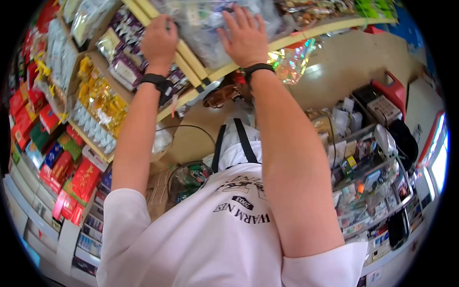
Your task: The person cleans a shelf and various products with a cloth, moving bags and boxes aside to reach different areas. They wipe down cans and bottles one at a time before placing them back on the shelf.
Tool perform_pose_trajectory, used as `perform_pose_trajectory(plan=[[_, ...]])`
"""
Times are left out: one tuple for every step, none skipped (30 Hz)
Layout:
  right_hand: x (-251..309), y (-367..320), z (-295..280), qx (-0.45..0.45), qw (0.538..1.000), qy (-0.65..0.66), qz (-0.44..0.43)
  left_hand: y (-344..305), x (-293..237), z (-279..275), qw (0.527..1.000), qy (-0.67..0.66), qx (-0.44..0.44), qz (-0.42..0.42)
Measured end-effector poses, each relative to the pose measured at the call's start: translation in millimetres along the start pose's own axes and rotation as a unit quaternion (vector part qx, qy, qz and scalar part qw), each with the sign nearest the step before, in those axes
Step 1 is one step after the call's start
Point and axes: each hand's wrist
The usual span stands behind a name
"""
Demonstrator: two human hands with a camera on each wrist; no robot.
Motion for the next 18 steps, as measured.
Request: perform_pose_trajectory(plan=[[0,0,0,0.008,1.0,0.003,0.002,8,1,3,0.999,0.017,-0.012,-0.03],[1,-1,0,0.011,1.0,0.01,0.005,14,6,5,0.999,0.018,-0.015,-0.027],[1,0,-1,0.013,1.0,0.019,0.006,20,12,7,0.999,0.02,-0.019,-0.024],[1,1,-1,0.016,1.0,0.007,0.008,27,16,7,0.999,0.022,-0.021,-0.023],[1,2,1,-0.043,0.999,0.018,0.005,31,20,8,0.999,0.026,-0.024,-0.021],[0,4,2,-0.102,0.994,0.032,-0.001,33,23,10,0.999,0.01,-0.031,-0.028],[0,4,5,-0.1,0.995,0.024,-0.002,34,25,11,0.999,0.011,-0.032,-0.029],[-1,2,8,-0.068,0.998,0.019,0.004,34,27,12,0.999,0.007,-0.042,-0.023],[-2,1,11,-0.035,0.999,0.016,0.009,32,27,12,0.998,0.005,-0.052,-0.019],[-1,1,11,-0.055,0.998,0.026,0.005,32,26,12,0.998,0.003,-0.053,-0.024],[0,2,11,-0.053,0.998,0.025,0.0,31,26,11,0.998,0.005,-0.052,-0.037],[0,2,11,-0.053,0.998,0.03,0.006,31,25,11,0.997,0.009,-0.05,-0.05],[0,2,12,-0.053,0.998,0.035,0.011,31,22,8,0.997,0.01,-0.052,-0.057],[2,2,14,-0.053,0.997,0.053,0.013,30,19,4,0.997,0.012,-0.042,-0.07],[1,2,15,-0.05,0.997,0.057,0.002,29,16,1,0.996,0.016,-0.033,-0.087],[1,2,15,-0.046,0.997,0.059,0.005,27,14,-2,0.993,-0.019,-0.046,-0.103],[2,2,17,-0.042,0.997,0.065,0.005,25,6,-12,0.991,-0.006,-0.052,-0.119],[3,3,19,-0.037,0.997,0.067,-0.001,18,-5,-23,0.979,-0.074,-0.059,-0.18]])
Point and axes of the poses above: each hand's wrist, its own y-axis towards the middle knuckle, its own z-axis out of the palm, x = y × z, and after that the axes turned 5 degrees about -y, right-handed
